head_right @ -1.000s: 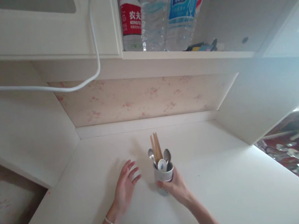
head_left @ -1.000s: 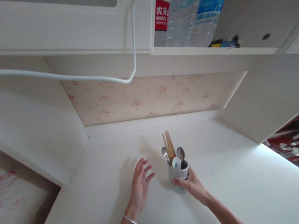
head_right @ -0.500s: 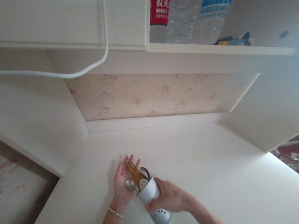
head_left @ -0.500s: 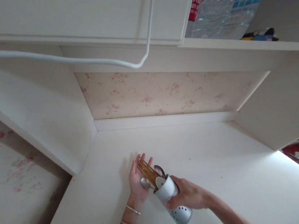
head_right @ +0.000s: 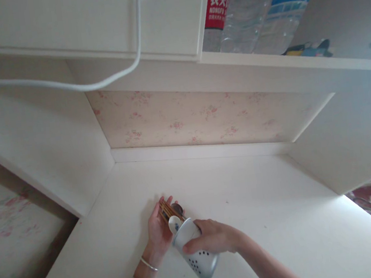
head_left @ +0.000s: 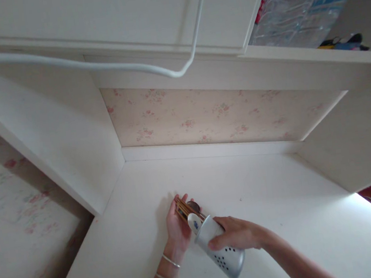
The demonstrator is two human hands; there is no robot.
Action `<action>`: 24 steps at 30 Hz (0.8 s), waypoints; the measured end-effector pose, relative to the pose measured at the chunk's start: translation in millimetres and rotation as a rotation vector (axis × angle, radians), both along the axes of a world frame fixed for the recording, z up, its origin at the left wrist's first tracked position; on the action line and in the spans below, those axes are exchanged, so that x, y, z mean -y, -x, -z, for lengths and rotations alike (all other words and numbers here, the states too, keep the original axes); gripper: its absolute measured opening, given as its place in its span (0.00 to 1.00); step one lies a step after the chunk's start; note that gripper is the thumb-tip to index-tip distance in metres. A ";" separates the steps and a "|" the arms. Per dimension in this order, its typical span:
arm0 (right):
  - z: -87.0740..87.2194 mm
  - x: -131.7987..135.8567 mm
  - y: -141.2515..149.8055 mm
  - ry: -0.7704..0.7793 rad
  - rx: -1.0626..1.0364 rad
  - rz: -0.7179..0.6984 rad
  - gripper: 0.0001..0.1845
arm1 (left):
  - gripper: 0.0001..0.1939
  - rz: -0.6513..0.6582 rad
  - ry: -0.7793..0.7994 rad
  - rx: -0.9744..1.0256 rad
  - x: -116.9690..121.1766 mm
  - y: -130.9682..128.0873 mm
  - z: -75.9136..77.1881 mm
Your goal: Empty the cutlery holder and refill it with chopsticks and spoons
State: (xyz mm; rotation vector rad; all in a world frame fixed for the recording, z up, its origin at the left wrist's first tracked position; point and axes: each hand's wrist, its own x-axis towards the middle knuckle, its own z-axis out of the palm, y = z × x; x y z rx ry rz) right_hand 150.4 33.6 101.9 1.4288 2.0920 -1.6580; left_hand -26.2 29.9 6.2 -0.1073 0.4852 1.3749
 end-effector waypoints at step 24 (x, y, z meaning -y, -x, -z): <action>3.0 9.3 -6.2 0.488 -0.332 0.225 0.20 | 0.08 -0.091 0.123 -0.060 -1.7 -3.5 2.8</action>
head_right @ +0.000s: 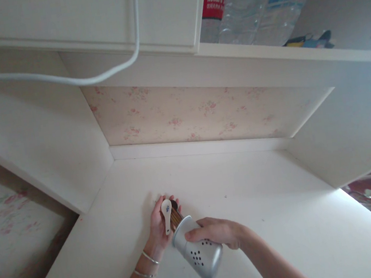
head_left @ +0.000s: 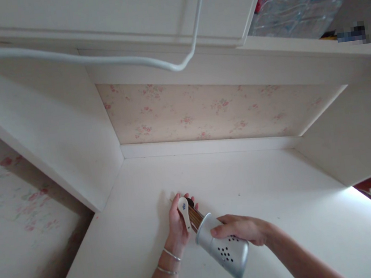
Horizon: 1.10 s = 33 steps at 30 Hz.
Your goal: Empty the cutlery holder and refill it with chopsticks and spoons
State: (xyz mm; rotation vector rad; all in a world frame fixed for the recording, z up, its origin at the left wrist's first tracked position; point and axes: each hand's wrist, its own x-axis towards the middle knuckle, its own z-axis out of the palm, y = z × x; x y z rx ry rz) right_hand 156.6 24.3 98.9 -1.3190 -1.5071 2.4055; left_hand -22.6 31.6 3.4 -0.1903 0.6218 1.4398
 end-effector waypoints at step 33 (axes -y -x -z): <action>129.3 73.4 -41.3 0.365 -0.562 0.455 0.37 | 0.14 0.696 -0.481 -2.159 -155.9 93.6 -28.5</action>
